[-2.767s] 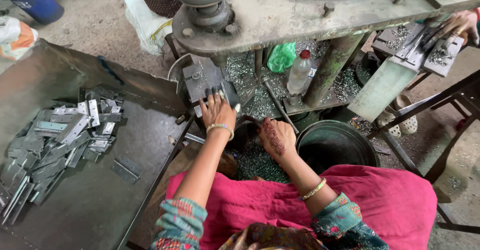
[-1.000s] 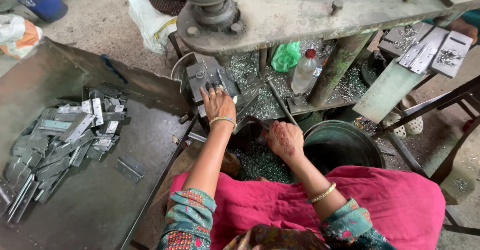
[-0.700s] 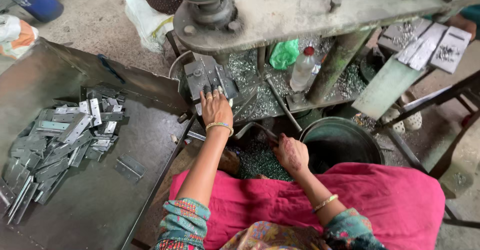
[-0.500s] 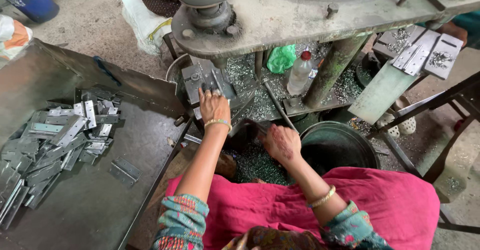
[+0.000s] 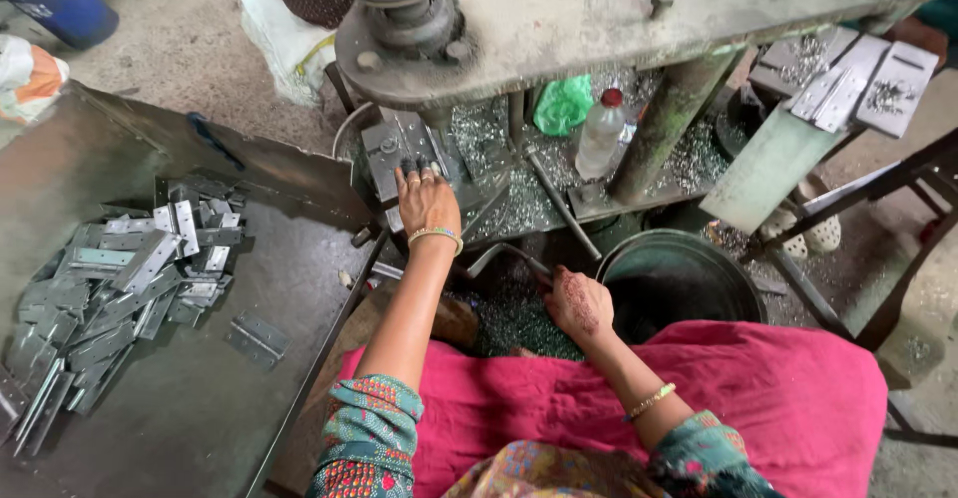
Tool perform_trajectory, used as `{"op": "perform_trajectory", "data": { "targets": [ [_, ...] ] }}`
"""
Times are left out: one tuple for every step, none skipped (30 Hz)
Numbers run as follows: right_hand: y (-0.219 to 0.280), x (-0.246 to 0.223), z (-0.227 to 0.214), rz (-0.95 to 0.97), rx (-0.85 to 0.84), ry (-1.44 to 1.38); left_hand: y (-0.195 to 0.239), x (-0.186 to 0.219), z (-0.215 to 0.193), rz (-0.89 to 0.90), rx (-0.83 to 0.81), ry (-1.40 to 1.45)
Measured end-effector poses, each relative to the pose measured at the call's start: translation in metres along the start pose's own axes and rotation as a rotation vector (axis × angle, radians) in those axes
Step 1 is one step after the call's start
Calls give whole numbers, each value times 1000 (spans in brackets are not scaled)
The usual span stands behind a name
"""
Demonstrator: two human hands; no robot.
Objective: The person operates a manual punch press to process metal hinges. They pick up individual metal pieces, place them into the machine, press down on a lever, and then move the processed parts into a collection tray.
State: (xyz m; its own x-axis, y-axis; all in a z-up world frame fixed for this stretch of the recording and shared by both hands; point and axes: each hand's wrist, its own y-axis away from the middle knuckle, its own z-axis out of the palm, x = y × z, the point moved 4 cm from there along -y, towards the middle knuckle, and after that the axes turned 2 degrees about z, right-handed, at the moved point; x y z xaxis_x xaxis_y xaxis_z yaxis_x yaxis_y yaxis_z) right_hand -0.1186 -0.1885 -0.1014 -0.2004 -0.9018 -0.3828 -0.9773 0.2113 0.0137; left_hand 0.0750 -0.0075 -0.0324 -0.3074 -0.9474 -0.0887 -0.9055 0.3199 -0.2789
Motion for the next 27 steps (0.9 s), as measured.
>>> {"op": "perform_trajectory", "data": {
  "targets": [
    [-10,-5,-9,7,-25,-8,-8,0,-4,-10,-43,6],
    [-15,-12,-20,-15,-9,15,-14,2,-8,-9,-80,-36],
    [-23,-20,-30,-37,6,38,-23,4,-11,-7,-116,-78],
    [-27,-31,-38,-59,13,56,-27,3,-12,-6,-161,-126],
    [-30,-37,-44,-45,-14,81,-32,3,-14,-18,-168,-122],
    [-34,-44,-49,-34,-38,103,-37,1,-15,-31,-173,-123],
    [-34,-48,-53,-22,-62,125,-40,-2,-16,-45,-178,-123],
    [-32,-50,-57,1,-79,101,-44,-3,-18,-45,-155,-126],
    [-30,-50,-58,24,-96,77,-49,-5,-18,-46,-132,-128],
    [-23,-46,-56,51,-120,56,-47,-3,-16,-44,-117,-128],
    [-16,-43,-53,69,-106,70,-46,-4,-12,-43,-135,-121],
    [-10,-38,-50,84,-89,91,-45,-3,-7,-45,-149,-107],
    [-7,-32,-47,100,-72,113,-45,-1,-2,-47,-163,-94],
    [-5,-30,-42,75,-82,109,-41,-4,-2,-49,-124,-97],
    [-4,-27,-38,51,-92,105,-38,-5,-2,-52,-85,-101],
    [-6,-25,-36,35,-91,95,-38,-4,-3,-43,-38,-107],
    [-4,-25,-33,-7,-66,85,-34,-5,-4,-31,-15,-133],
    [-7,-24,-35,-55,-29,81,-34,-5,-7,-26,21,-155],
    [-11,-26,-37,-103,6,79,-34,-6,-12,-21,56,-177],
    [-10,-25,-38,-103,19,69,-31,-8,-14,-16,35,-183],
    [-10,-25,-38,-103,32,59,-27,-10,-16,-10,15,-188],
    [-11,-25,-39,-97,46,46,-26,-10,-18,1,-6,-195],
    [-11,-24,-39,-84,38,48,-27,-8,-20,-2,-26,-206],
    [-9,-23,-39,-72,22,49,-27,-8,-22,-7,-53,-220],
    [-11,-22,-39,-60,7,49,-30,-7,-24,-13,-79,-233],
    [-11,-23,-37,-37,-8,66,-32,-7,-27,-24,-76,-240],
    [-13,-24,-36,-14,-23,83,-36,-8,-29,-35,-72,-247]
  ]
}}
